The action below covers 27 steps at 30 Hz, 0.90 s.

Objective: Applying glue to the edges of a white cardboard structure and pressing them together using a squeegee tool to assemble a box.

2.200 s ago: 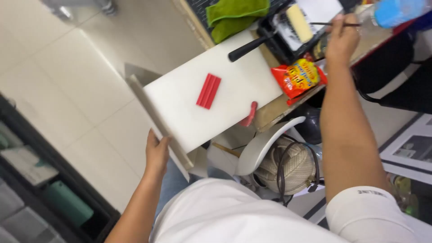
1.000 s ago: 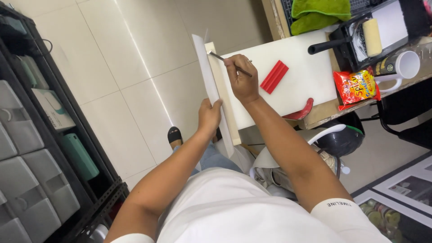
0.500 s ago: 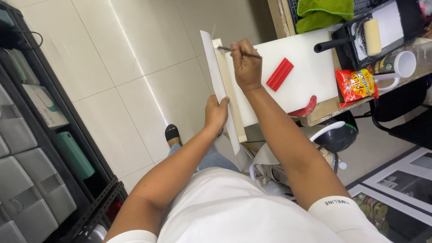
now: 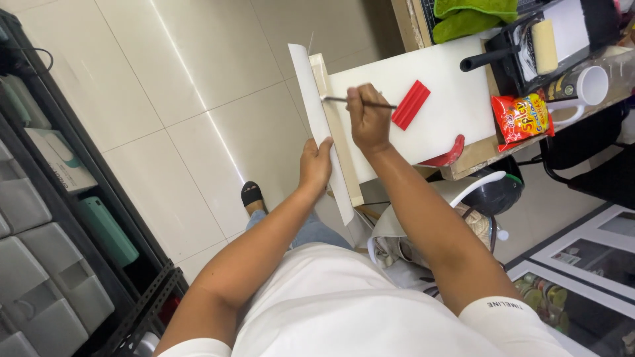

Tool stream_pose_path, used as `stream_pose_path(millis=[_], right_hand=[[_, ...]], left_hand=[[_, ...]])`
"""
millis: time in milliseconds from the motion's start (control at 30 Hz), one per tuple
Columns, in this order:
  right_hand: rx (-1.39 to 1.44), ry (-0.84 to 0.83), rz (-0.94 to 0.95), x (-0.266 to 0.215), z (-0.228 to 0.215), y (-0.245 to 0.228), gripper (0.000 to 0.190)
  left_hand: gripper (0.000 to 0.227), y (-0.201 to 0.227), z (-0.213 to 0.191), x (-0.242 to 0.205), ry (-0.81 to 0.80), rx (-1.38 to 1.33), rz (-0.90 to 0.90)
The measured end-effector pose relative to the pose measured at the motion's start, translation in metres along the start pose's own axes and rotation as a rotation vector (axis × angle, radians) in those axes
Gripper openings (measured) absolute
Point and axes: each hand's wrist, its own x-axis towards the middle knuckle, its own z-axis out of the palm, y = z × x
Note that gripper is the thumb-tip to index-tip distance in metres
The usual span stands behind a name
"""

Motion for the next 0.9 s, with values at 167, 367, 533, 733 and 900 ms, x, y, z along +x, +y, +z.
stream_pose_path(millis=[167, 367, 533, 733, 900], right_hand=[[-0.023, -0.078, -0.019, -0.053, -0.029, -0.004, 0.029], [0.043, -0.097, -0.016, -0.086, -0.056, -0.041, 0.028], [0.033, -0.088, 0.007, -0.113, -0.078, -0.049, 0.031], [0.031, -0.085, 0.036, -0.148, -0.1, -0.068, 0.031], [-0.005, -0.021, 0.06, -0.186, -0.119, -0.079, 0.029]], left_hand=[[0.046, 0.0, -0.001, 0.0, -0.021, -0.077, -0.064], [0.049, 0.009, -0.006, -0.007, -0.046, -0.047, -0.076], [0.052, 0.011, -0.008, -0.009, -0.047, -0.004, -0.111], [0.047, 0.018, -0.011, -0.013, -0.058, 0.013, -0.095], [0.047, 0.002, -0.01, -0.007, -0.066, 0.005, -0.047]])
